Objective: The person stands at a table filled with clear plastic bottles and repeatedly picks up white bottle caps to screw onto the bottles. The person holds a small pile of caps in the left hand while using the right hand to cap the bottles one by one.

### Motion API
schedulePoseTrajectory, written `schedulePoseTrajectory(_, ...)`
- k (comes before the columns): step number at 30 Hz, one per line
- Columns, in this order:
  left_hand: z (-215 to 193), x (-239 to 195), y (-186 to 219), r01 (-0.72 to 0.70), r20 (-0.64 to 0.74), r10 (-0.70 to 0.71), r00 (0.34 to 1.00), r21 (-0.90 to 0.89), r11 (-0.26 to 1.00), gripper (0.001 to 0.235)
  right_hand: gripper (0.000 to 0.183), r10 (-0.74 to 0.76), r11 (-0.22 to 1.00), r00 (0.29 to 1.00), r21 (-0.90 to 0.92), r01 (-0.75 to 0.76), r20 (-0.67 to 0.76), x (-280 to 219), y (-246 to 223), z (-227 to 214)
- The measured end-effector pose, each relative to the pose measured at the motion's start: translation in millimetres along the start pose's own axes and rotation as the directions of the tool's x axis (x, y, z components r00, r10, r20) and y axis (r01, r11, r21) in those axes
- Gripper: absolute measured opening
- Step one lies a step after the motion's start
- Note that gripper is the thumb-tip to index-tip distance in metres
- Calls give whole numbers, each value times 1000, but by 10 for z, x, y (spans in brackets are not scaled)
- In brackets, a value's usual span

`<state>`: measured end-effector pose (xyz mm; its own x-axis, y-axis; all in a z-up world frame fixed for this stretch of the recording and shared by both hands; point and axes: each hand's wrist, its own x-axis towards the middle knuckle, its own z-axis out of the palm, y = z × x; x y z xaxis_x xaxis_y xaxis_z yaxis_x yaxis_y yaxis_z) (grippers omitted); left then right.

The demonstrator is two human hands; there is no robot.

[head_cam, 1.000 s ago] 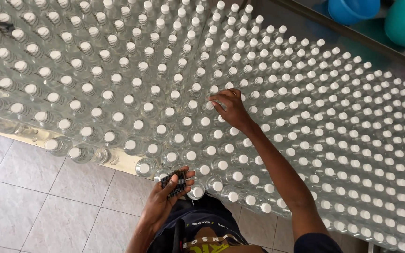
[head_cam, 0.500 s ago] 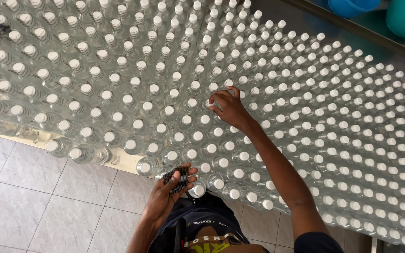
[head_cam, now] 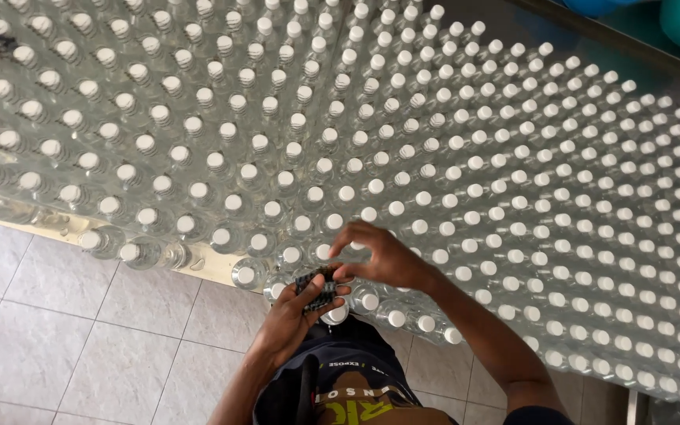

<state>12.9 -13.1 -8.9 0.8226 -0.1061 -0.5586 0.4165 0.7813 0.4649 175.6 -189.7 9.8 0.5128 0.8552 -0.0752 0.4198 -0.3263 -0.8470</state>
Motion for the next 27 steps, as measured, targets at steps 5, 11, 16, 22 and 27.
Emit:
schedulePoseTrajectory(5,99,27,-5,78,36,-84,996,145,986,46,14,-37,999,998,32,39,-59,-255,-97,55)
schedulePoseTrajectory(11,110,158,-95,128,53,-141,989,190,973,47,17,3,1000,991,-1,-3,-130,-528,-36,8)
schedulePoseTrajectory(16,298,195,-67,158,50,-174,983,231,960,48,24,-3,1000,967,24,9,-253,-685,204,-64)
schedulePoseTrajectory(22,502,202,-16,214,-51,-208,977,201,956,61,19,67,997,919,66,-45,-390,-728,611,-634)
schedulePoseTrajectory(27,509,208,-63,194,-89,-183,979,149,970,60,40,53,986,727,-81,-149,-684,-611,1516,-1298)
